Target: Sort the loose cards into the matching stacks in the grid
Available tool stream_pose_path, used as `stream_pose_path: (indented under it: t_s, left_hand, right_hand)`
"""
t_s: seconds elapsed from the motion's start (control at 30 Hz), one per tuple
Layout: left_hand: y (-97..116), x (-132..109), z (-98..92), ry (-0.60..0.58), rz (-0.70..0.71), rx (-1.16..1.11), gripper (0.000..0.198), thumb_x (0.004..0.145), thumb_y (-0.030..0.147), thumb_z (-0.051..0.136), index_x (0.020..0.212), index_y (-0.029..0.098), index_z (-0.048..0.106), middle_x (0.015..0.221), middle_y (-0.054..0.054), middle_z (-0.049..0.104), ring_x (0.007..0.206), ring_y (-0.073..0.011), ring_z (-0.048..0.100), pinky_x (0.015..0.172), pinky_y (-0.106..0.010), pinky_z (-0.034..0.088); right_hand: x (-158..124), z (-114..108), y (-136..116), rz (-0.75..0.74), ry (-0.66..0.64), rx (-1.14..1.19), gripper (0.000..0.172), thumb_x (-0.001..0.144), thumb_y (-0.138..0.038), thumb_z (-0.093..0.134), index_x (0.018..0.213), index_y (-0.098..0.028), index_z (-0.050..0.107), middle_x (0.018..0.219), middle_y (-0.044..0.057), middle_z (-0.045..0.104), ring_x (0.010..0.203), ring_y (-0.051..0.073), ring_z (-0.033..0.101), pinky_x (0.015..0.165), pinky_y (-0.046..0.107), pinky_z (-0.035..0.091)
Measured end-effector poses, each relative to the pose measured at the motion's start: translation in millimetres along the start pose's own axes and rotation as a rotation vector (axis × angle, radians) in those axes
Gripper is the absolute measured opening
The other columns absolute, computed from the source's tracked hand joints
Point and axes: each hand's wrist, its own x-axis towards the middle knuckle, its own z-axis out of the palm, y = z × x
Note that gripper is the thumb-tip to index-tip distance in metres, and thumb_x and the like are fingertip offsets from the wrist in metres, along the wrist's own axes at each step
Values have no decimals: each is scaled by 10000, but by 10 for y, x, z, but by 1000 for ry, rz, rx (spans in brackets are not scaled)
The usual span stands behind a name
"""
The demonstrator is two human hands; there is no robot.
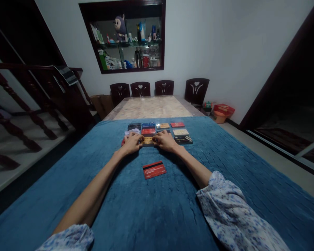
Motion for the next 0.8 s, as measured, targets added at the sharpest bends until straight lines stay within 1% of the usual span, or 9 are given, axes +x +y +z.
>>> stream_pose_path:
  t_s: [0.17, 0.37, 0.6, 0.8]
  left_hand:
    - [5, 2, -3, -17, -16, -14, 233, 816, 202, 598, 1046, 229, 631, 1208, -71, 646, 1296, -339, 356, 983, -508, 321]
    - [8, 15, 8, -23, -46, -33, 247, 805, 174, 614, 1045, 227, 641, 1223, -73, 636, 1311, -342, 355, 1013, -512, 316]
    - [-13, 20, 26, -10, -25, -54, 242, 796, 178, 620, 1030, 234, 644, 1205, -67, 635, 1292, -336, 359, 1011, -507, 316]
    - [-23, 9, 3, 9, 20, -29, 219, 781, 200, 647, 999, 225, 648, 1229, -80, 614, 1302, -354, 344, 1003, -547, 305]
  right_hand:
    - [6, 1, 12, -6, -13, 19, 320, 943, -363, 574, 1233, -276, 680, 1283, 99, 647, 1131, 305, 481, 808, 381, 417]
    - [-5, -38, -26, 39, -62, 45, 327, 965, -381, 539, 1235, -255, 674, 1311, 91, 630, 1179, 312, 466, 850, 384, 409]
    - [-4, -15, -24, 33, -45, 51, 318, 966, -387, 541, 1224, -258, 674, 1286, 98, 637, 1167, 309, 463, 837, 377, 404]
    - [-1, 0, 7, 10, -16, 41, 320, 956, -402, 555, 1215, -261, 679, 1257, 107, 640, 1145, 309, 460, 857, 399, 396]
